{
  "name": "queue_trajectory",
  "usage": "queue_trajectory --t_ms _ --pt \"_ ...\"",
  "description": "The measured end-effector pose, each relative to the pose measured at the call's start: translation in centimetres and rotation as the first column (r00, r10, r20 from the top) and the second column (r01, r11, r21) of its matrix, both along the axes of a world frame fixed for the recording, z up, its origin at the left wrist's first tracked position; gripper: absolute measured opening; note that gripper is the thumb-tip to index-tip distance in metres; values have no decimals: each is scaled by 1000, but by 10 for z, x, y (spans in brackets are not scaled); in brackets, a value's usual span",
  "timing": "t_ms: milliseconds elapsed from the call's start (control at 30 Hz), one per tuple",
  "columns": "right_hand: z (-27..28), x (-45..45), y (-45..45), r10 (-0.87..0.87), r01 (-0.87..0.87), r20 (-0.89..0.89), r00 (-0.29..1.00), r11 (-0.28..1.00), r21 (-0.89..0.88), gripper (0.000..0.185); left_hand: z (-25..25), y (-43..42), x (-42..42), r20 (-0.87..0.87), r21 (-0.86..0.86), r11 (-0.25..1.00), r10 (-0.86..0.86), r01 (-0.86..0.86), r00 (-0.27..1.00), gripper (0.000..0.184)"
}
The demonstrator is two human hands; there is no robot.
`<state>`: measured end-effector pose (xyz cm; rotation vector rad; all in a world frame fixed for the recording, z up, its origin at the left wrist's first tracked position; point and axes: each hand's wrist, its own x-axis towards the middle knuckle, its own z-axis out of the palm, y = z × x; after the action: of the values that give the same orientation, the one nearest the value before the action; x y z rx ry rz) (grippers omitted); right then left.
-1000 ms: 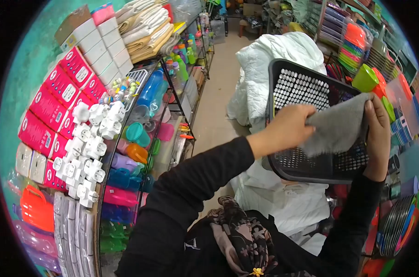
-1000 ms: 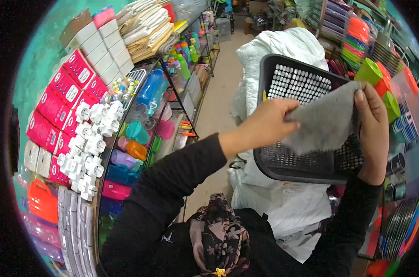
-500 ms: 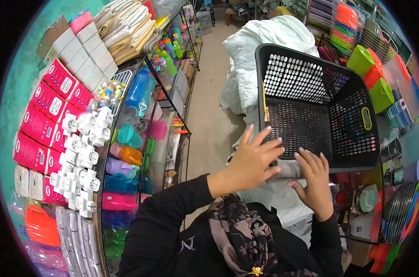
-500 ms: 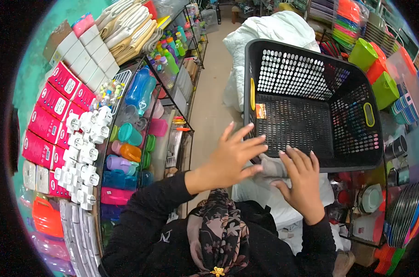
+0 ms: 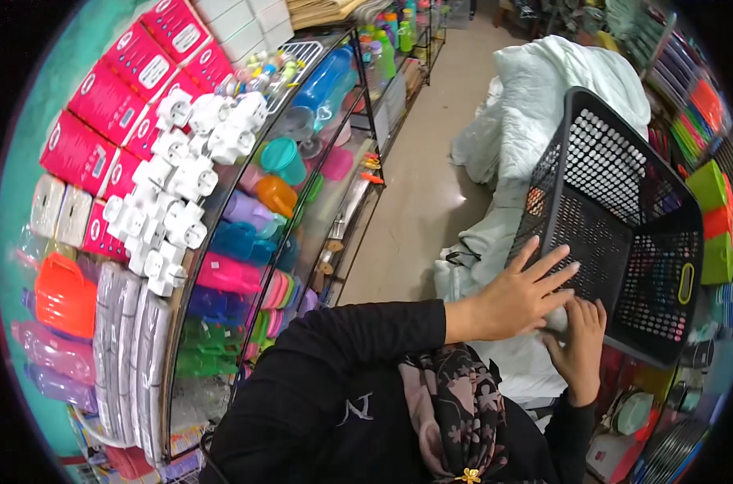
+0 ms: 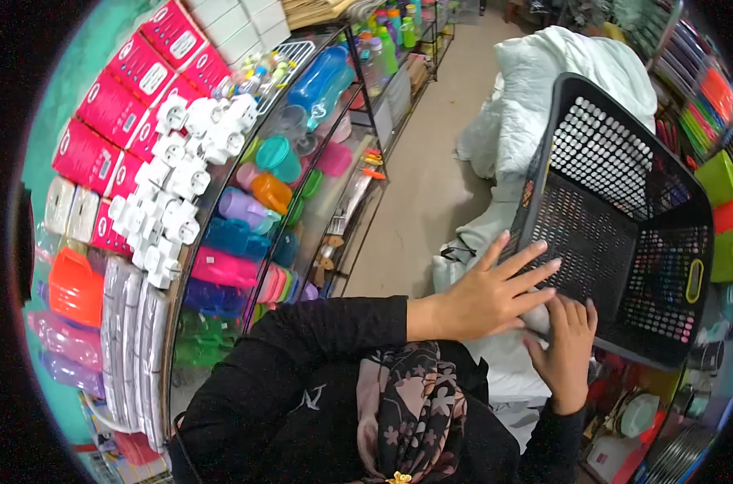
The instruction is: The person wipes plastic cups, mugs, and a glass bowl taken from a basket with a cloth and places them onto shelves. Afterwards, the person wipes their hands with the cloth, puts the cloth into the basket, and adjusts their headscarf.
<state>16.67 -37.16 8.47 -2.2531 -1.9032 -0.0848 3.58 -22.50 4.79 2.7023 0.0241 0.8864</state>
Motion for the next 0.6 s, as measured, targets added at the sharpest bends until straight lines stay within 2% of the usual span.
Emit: queue_trajectory --t_ms 33,67,133,167,200,233,267,300,333,400,433,500,533,567,600 --pt "9 -5 3 28 -28 5 1000 1000 5 62 5 3 -5 2 -3 1000 14 -14 1000 53" --pt "14 -10 9 41 -41 8 999 999 3 62 9 6 -14 61 -181 983 28 -16 998 58" --pt "21 -26 21 146 11 -356 923 915 403 67 17 11 -28 174 -515 857 86 16 981 67" --pt "23 -35 27 245 99 -503 829 821 563 70 15 14 -31 173 -518 855 100 5 980 67" --pt "20 -47 37 254 89 -504 825 823 561 70 11 17 -34 274 -751 648 134 125 952 68" --pt "11 -61 51 361 -10 -529 769 833 554 71 6 21 -37 358 -887 379 199 265 912 69" --pt "-2 -75 68 460 -110 -550 697 827 552 72 0 24 -41 416 -908 85 289 410 862 71" --pt "-16 -89 86 550 -210 -569 612 806 553 73 -13 23 -45 417 -908 94 300 408 858 71" --pt "-29 -102 103 627 -305 -585 513 771 559 75 -33 17 -51 450 -893 159 334 421 828 70" --pt "-56 -124 132 696 -408 -432 573 700 586 86 -60 10 -63 517 -854 287 392 433 761 68" --pt "-66 -127 145 711 -424 -427 560 688 589 86 -55 14 -70 522 -851 301 404 429 751 68" --pt "-87 -136 164 662 -443 -352 661 724 529 69 -36 22 -96 390 -904 33 469 425 793 68" --pt "-97 -142 167 671 -453 -356 650 719 527 69 -29 22 -109 316 -902 -111 488 417 814 67" --pt "-106 -149 170 634 -354 -601 486 772 528 69 -26 22 -118 314 -902 -107 501 418 806 67" --pt "-115 -155 174 555 -264 -786 272 828 494 70 -22 22 -126 304 -953 148 493 266 816 66"
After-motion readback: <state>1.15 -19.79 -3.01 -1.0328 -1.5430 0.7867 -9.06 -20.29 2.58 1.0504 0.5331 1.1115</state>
